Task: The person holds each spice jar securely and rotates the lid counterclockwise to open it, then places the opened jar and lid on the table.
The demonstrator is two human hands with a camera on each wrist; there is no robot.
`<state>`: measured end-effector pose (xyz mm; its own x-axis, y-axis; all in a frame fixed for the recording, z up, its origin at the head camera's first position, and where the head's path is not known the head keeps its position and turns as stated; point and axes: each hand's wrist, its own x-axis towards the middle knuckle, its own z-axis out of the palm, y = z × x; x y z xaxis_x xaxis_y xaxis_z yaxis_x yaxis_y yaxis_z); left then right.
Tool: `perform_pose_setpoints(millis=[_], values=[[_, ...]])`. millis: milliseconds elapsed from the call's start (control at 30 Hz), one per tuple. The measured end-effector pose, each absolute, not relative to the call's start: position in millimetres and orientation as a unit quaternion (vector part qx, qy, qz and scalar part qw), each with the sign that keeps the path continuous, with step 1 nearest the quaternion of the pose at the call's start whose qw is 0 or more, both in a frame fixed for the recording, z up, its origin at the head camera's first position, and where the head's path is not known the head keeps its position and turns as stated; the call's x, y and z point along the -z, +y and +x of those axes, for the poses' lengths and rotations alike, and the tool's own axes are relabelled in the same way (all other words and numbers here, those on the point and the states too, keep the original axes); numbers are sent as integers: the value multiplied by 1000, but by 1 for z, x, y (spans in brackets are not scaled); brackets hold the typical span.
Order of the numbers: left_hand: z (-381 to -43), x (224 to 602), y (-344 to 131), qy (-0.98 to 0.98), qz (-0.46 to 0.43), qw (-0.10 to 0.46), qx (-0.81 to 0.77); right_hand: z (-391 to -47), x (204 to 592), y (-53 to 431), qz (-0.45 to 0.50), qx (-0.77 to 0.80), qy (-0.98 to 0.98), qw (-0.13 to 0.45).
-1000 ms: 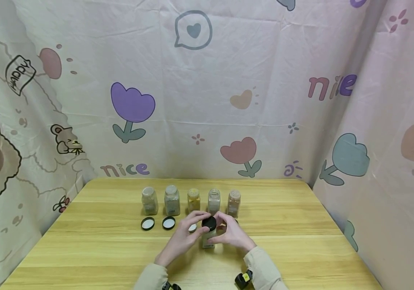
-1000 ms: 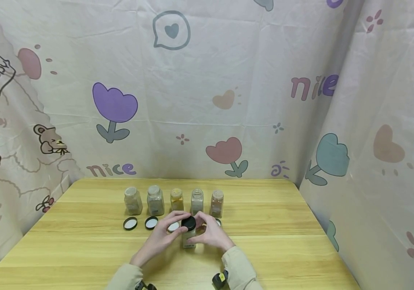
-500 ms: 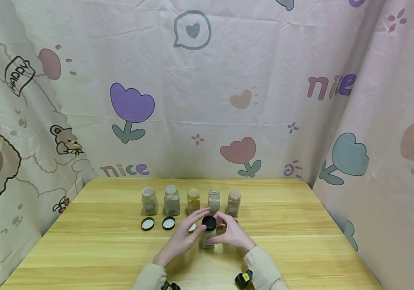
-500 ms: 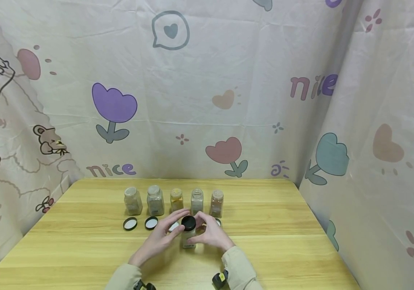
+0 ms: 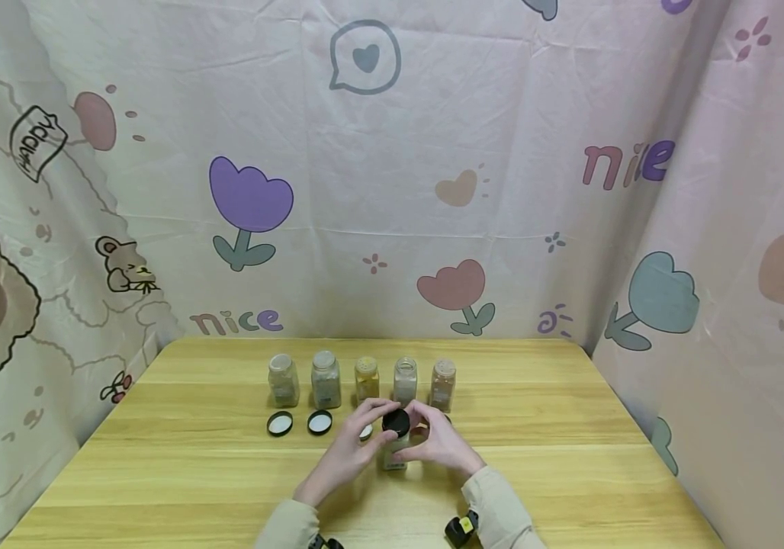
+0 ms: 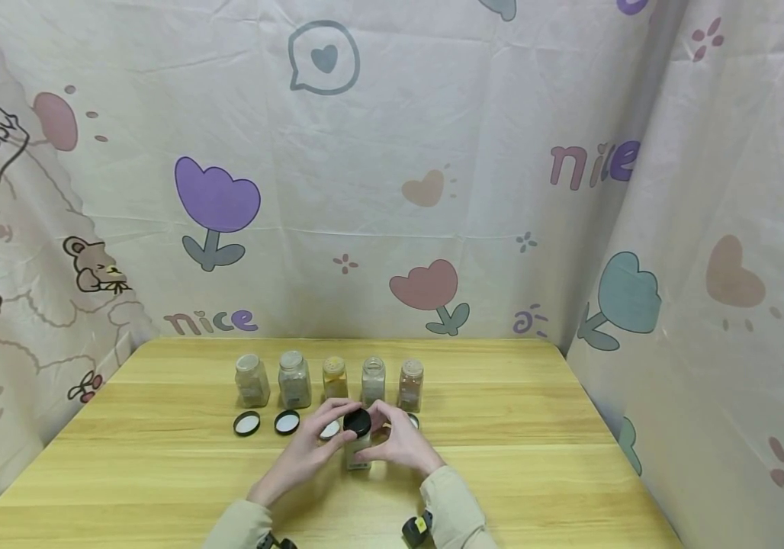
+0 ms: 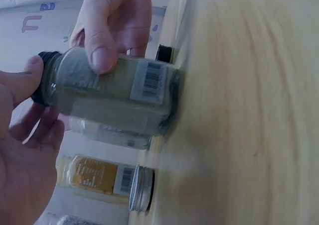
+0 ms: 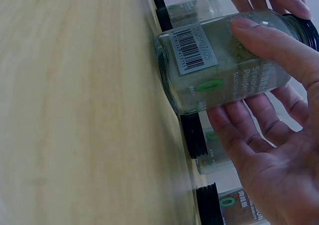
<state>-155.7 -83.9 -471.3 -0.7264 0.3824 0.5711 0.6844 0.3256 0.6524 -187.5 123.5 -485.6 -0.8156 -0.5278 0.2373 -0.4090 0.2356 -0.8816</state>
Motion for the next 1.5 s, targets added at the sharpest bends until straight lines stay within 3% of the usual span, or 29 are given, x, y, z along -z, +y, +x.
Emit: perform_pose_setpoints(millis=[200, 533, 1100, 1500], values=[[-155, 472, -82, -802, -329, 161, 472, -188, 486, 124, -297, 543, 784, 60], [-153, 468, -88, -793, -365, 105, 477, -187, 485, 124, -296, 551, 777, 66], [-155, 471, -83, -798, -333, 138, 483, -188, 486, 124, -300, 548, 779, 62], [-153, 471, -85, -781, -374, 107, 489, -188, 486, 124, -300, 544, 781, 61]])
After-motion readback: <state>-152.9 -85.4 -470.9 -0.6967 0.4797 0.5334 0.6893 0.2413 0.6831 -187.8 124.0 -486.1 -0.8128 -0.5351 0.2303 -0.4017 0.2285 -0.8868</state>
